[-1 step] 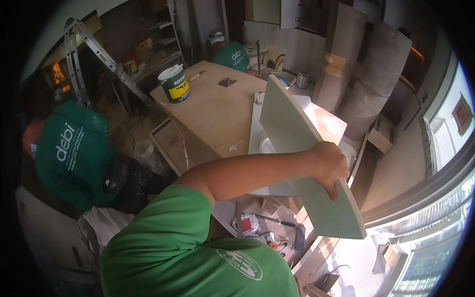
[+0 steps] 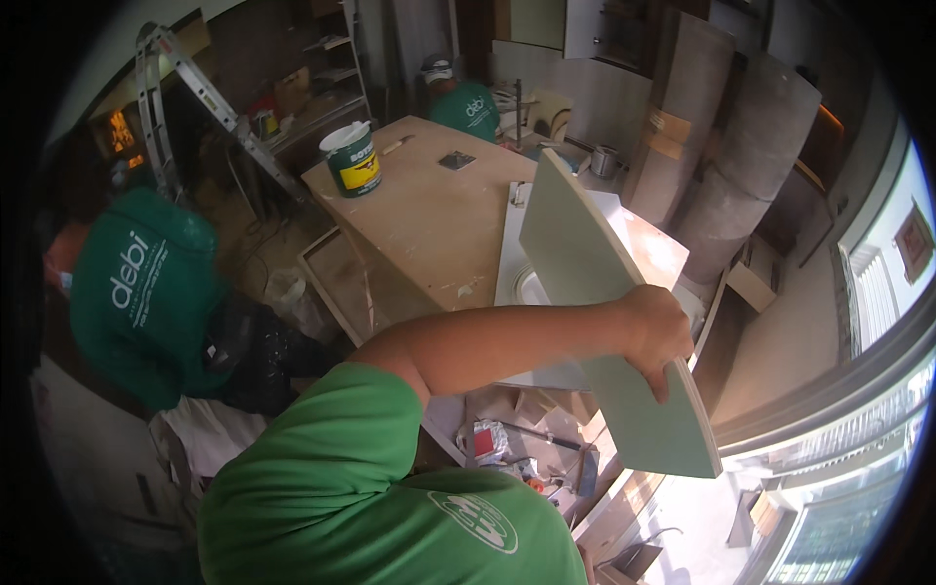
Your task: The person cuts a white board with scissors, then uses a hammer to tap nails into the board's edge. The person flips the board and continues hammering. Other workers are visible in the background.
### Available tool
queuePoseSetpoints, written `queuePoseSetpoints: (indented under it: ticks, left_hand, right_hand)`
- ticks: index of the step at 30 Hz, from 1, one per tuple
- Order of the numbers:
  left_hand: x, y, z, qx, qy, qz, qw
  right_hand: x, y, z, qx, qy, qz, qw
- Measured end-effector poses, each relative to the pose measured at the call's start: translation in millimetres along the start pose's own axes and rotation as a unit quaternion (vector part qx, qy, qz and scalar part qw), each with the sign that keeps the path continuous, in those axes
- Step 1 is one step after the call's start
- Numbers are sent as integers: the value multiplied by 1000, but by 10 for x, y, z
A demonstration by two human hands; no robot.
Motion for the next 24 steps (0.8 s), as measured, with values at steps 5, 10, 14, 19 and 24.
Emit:
queuePoseSetpoints:
  ticks: [5,10,14,19,24]
  left_hand:
    - [-96,61,-35,7,-40,4,999]
    - [-53,39,-234,10,-8,7,1000]
    - [-136,31,-310,-53,182,72,979]
    - [-129,-1,-451,34,157,84,983]
    - [-30,-72,-429,13,21,41,999]
  right_hand:
    - [-22,-297,31,32,54,-26,998]
    - [19,-403,30,59,77,-39,995]
    - [165,-298,-42,74,104,-30,991]
    - [434,-95,-110,81,143,-18,986]
    - [884,347,-78,86,192,-27,977]
Point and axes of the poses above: each hand's wrist, its own z-axis towards the middle knuckle, its own x-axis out of the back of the hand, y = z × x, the point moved 6 cm from there along z, towards the middle knuckle, and after that the axes turned 7 degrees about z, right-handed, at the moved point
